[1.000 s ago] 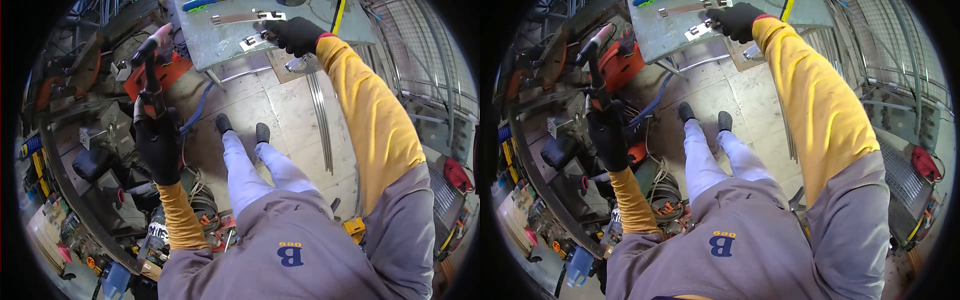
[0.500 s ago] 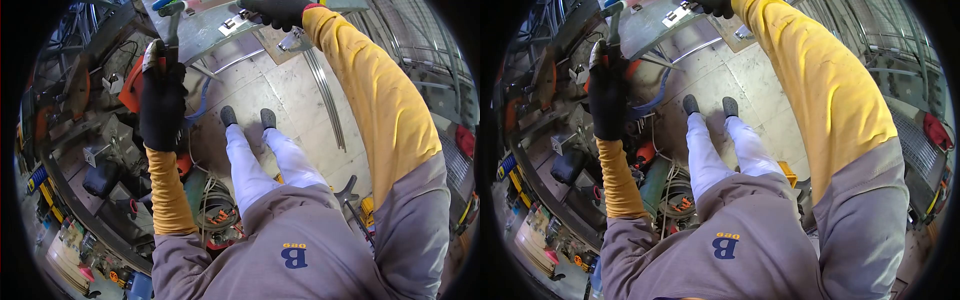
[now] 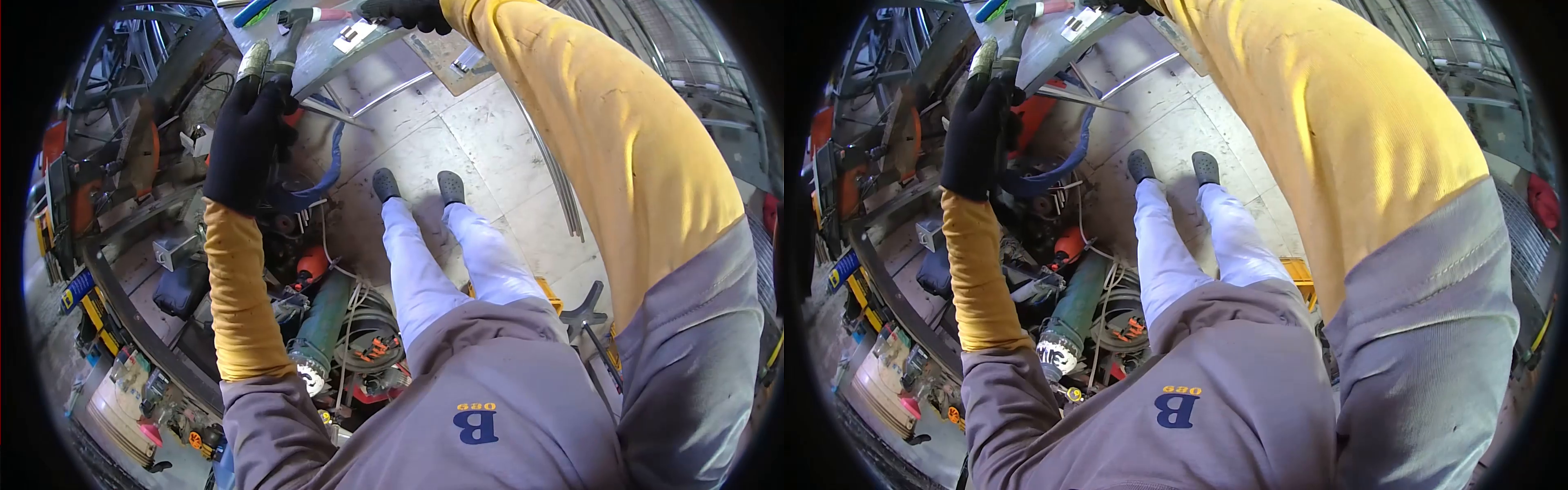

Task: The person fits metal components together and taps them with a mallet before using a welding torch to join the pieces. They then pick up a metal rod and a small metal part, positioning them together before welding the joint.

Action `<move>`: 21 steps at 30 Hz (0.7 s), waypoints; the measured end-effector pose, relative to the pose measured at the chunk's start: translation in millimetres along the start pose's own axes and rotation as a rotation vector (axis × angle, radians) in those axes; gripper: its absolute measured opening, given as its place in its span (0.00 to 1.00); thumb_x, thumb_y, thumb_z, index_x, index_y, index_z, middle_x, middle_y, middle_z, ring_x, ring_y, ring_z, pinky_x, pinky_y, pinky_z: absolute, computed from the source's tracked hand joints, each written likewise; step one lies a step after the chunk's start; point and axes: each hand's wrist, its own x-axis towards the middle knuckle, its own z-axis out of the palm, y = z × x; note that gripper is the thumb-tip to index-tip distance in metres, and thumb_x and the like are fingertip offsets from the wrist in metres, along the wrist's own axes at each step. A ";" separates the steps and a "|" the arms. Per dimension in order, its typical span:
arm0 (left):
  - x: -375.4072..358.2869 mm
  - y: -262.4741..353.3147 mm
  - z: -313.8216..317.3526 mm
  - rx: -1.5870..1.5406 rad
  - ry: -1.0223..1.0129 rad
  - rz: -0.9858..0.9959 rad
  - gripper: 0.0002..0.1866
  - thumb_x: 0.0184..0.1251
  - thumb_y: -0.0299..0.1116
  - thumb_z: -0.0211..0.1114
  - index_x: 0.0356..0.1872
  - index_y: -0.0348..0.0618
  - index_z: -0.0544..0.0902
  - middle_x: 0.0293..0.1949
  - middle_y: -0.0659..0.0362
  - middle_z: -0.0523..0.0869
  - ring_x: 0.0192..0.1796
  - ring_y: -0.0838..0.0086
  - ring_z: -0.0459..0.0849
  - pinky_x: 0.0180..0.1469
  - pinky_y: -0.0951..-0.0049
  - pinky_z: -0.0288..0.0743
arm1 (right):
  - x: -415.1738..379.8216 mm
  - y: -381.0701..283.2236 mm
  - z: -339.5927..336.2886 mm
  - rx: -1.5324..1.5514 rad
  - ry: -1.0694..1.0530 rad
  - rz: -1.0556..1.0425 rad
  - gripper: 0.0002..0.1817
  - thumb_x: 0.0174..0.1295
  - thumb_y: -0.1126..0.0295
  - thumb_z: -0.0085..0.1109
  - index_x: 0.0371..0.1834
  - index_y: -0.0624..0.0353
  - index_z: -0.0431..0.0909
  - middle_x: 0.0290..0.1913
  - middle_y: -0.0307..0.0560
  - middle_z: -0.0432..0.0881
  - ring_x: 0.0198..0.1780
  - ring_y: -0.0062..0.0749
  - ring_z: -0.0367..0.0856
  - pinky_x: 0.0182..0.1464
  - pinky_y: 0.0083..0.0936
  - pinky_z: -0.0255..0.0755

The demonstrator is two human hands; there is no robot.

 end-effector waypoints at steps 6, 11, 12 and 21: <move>0.6 7.8 7.5 -0.072 -0.061 -0.084 0.21 0.77 0.47 0.65 0.60 0.44 0.80 0.40 0.60 0.84 0.28 0.79 0.79 0.28 0.76 0.72 | -5.0 0.8 -1.3 -0.069 0.038 -0.060 0.35 0.61 0.32 0.61 0.32 0.57 0.92 0.28 0.49 0.89 0.31 0.40 0.88 0.43 0.37 0.78; 1.7 16.1 10.5 -0.005 -0.076 -0.112 0.22 0.76 0.48 0.66 0.60 0.43 0.80 0.41 0.59 0.84 0.29 0.77 0.82 0.26 0.74 0.76 | -7.6 -1.3 0.1 -0.199 0.055 -0.135 0.36 0.63 0.31 0.56 0.41 0.56 0.92 0.37 0.52 0.92 0.43 0.44 0.90 0.52 0.40 0.77; 0.8 18.0 11.2 0.002 -0.075 -0.115 0.22 0.76 0.48 0.66 0.60 0.43 0.80 0.41 0.59 0.84 0.29 0.77 0.82 0.26 0.74 0.76 | -3.3 0.5 1.9 -0.192 0.055 -0.137 0.36 0.63 0.31 0.56 0.41 0.56 0.92 0.37 0.52 0.92 0.43 0.44 0.90 0.52 0.40 0.77; -7.6 21.3 35.7 0.098 0.011 -0.091 0.21 0.78 0.48 0.63 0.56 0.40 0.82 0.39 0.59 0.84 0.27 0.75 0.81 0.27 0.71 0.74 | 5.6 4.9 2.3 -0.214 0.054 -0.181 0.33 0.61 0.34 0.59 0.43 0.54 0.92 0.42 0.51 0.92 0.47 0.43 0.90 0.54 0.41 0.78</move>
